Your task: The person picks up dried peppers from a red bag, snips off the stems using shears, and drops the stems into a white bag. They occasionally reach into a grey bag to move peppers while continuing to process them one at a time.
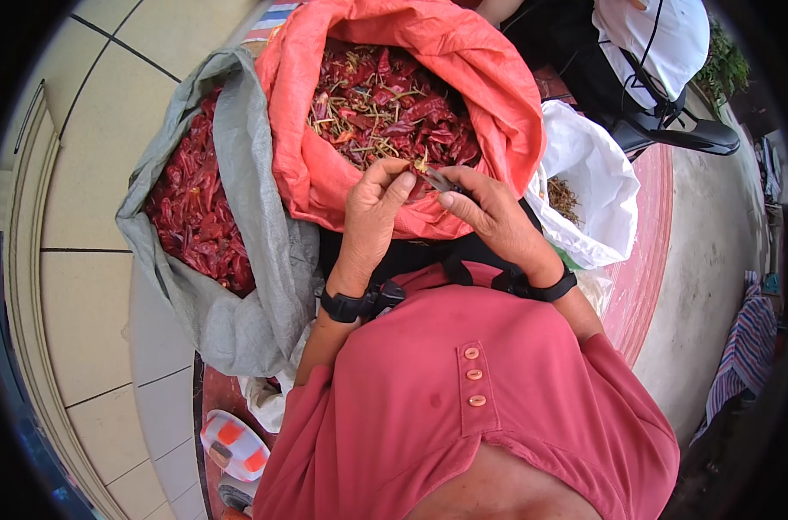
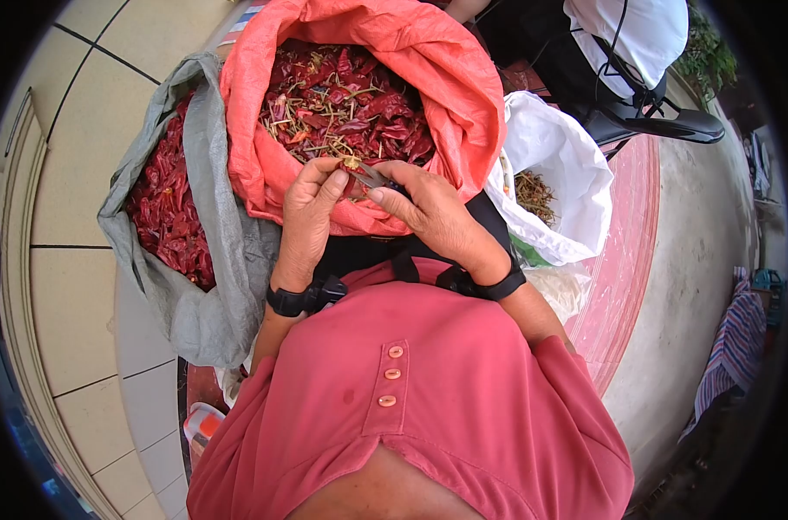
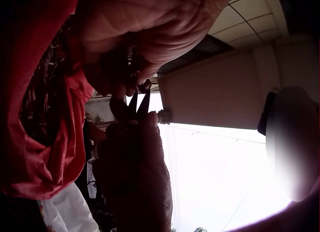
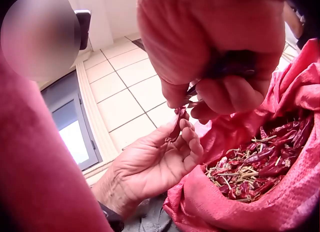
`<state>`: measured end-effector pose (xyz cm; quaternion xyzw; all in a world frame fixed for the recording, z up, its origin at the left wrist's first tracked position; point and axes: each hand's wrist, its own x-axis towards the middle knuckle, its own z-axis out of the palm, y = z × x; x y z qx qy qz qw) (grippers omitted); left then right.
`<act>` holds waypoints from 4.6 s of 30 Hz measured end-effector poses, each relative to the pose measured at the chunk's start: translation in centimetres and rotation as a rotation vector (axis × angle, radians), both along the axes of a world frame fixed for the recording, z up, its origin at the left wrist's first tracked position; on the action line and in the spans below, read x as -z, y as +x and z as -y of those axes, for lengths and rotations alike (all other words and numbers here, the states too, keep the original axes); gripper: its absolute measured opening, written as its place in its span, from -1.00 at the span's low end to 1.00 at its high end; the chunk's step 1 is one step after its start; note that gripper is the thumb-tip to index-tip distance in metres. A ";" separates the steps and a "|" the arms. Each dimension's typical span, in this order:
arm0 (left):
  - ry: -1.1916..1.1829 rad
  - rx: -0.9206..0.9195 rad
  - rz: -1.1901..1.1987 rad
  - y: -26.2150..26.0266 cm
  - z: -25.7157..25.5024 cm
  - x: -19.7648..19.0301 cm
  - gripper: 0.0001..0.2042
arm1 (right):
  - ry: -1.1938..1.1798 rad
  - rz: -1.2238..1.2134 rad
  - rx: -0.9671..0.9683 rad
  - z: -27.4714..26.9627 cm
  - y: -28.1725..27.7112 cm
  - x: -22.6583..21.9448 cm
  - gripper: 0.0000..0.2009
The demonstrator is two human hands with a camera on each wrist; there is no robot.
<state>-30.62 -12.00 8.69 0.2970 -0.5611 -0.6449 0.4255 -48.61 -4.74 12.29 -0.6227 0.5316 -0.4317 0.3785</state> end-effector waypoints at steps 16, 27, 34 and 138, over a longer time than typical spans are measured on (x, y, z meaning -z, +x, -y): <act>-0.081 0.023 0.064 0.2 0.2 0.3 -0.81 | 0.013 0.094 -0.018 0.1 0.3 0.1 -0.66; 0.015 0.087 0.040 -0.1 -0.4 0.0 -0.82 | -0.124 -0.234 0.065 0.2 0.4 0.4 -0.72; 0.081 0.072 -0.077 0.0 -0.9 0.1 -0.84 | -0.139 -0.256 0.054 -0.2 0.5 0.7 -0.70; -0.059 0.098 0.236 -3.2 1.7 1.0 -0.77 | -0.505 -0.292 0.372 5.0 0.6 3.1 -0.91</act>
